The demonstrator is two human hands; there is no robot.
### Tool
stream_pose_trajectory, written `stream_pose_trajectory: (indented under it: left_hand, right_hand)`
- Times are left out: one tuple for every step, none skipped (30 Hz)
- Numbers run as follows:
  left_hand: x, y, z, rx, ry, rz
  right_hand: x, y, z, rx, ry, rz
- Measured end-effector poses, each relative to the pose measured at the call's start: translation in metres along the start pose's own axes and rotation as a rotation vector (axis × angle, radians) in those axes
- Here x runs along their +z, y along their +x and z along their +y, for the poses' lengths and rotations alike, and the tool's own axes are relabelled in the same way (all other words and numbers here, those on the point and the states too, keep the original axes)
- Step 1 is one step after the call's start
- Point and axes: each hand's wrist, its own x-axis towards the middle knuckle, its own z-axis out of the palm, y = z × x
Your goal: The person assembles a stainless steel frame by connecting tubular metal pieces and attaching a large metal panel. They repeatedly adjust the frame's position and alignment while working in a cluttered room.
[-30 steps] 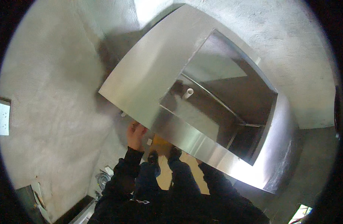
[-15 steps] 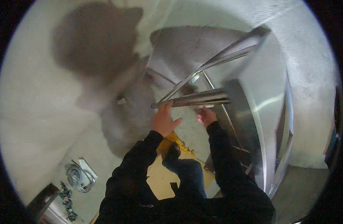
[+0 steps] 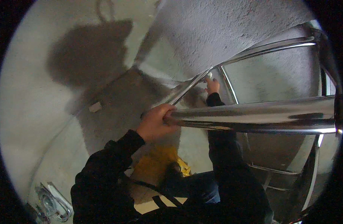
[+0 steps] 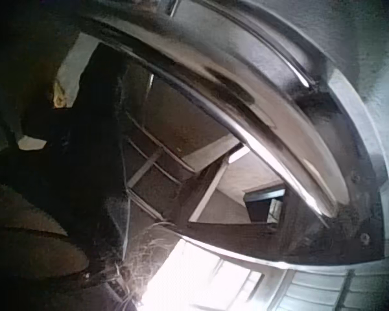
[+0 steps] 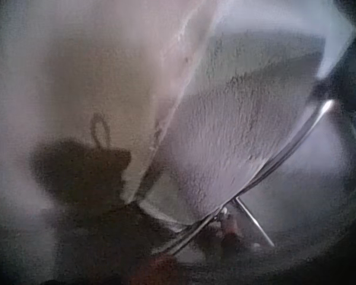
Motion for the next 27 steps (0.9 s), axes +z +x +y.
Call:
stream_pose_trajectory:
  left_hand:
    - [-0.011, -0.007, -0.018, -0.127, 0.019, -0.002]
    - [-0.018, -0.013, -0.033, -0.129, 0.010, 0.073]
    - [-0.019, -0.015, -0.044, -0.117, -0.004, 0.130]
    - [0.000, -0.005, -0.048, -0.047, -0.096, 0.120]
    - [0.001, -0.005, -0.037, -0.062, -0.039, 0.110]
    - [0.000, -0.008, -0.024, -0.075, 0.021, 0.104]
    - [-0.002, -0.013, -0.013, -0.082, 0.084, 0.100]
    - [0.001, -0.014, -0.013, -0.075, 0.003, 0.105]
    - [0.003, -0.017, -0.014, -0.069, -0.078, 0.111]
    - [0.000, -0.021, -0.012, -0.090, -0.122, 0.168]
    - [0.004, -0.020, -0.010, -0.102, -0.094, 0.163]
    - [0.006, -0.019, -0.008, -0.115, -0.066, 0.163]
    - [0.004, -0.023, -0.009, -0.146, -0.025, 0.174]
    - [0.006, -0.023, -0.011, -0.094, 0.016, 0.158]
    - [0.006, -0.020, -0.015, -0.045, 0.060, 0.146]
    - [0.004, -0.019, -0.018, -0.002, 0.128, 0.134]
    - [0.007, -0.019, -0.019, 0.004, 0.100, 0.150]
    - [0.010, -0.018, -0.019, 0.010, 0.073, 0.165]
    - [0.012, -0.019, -0.020, 0.012, 0.053, 0.181]
    - [0.012, -0.020, -0.017, -0.046, 0.097, 0.163]
    - [0.010, -0.021, -0.013, -0.103, 0.140, 0.144]
    - [0.011, -0.020, -0.013, -0.127, 0.150, 0.143]
    - [0.011, -0.020, -0.013, -0.151, 0.157, 0.144]
    - [0.012, -0.023, -0.016, -0.149, 0.146, 0.172]
    - [0.016, -0.022, -0.020, -0.144, 0.120, 0.177]
    - [0.019, -0.021, -0.021, -0.137, 0.150, 0.195]
    - [0.022, -0.021, -0.018, -0.129, 0.179, 0.212]
  right_hand:
    - [0.051, -0.016, -0.027, 0.034, 0.089, -0.098]
    - [0.085, -0.035, -0.060, 0.064, 0.162, -0.184]
    - [0.102, -0.053, -0.086, 0.159, 0.285, -0.202]
    - [0.074, -0.028, -0.061, 0.038, 0.127, -0.167]
    - [0.066, -0.026, -0.056, 0.015, 0.110, -0.158]
    - [0.060, -0.026, -0.051, 0.015, 0.114, -0.146]
    - [0.057, -0.027, -0.054, 0.009, 0.126, -0.130]
    - [0.057, -0.027, -0.057, -0.006, 0.134, -0.121]
    - [0.057, -0.028, -0.060, -0.019, 0.138, -0.113]
    - [0.067, -0.032, -0.065, -0.021, 0.170, -0.136]
    - [0.056, -0.032, -0.057, -0.007, 0.175, -0.131]
    - [0.051, -0.031, -0.053, 0.000, 0.174, -0.134]
    - [0.070, -0.038, -0.061, -0.003, 0.199, -0.166]
    - [0.067, -0.038, -0.060, -0.013, 0.193, -0.157]
    - [0.058, -0.036, -0.058, -0.016, 0.177, -0.144]
    - [0.056, -0.037, -0.055, -0.003, 0.178, -0.136]
    - [0.055, -0.032, -0.056, -0.004, 0.177, -0.130]
    - [0.054, -0.030, -0.056, -0.005, 0.163, -0.120]
    - [0.060, -0.028, -0.060, -0.009, 0.159, -0.121]
    - [0.062, -0.028, -0.061, -0.007, 0.157, -0.122]
    - [0.063, -0.030, -0.058, -0.003, 0.147, -0.114]
    - [0.064, -0.027, -0.059, -0.005, 0.141, -0.107]
    - [0.064, -0.023, -0.060, -0.005, 0.135, -0.107]
    - [0.067, -0.028, -0.066, -0.004, 0.159, -0.118]
    - [0.062, -0.031, -0.056, -0.005, 0.204, -0.113]
    - [0.061, -0.026, -0.050, 0.068, 0.433, -0.205]
    - [0.058, -0.022, -0.044, 0.024, 0.456, -0.211]
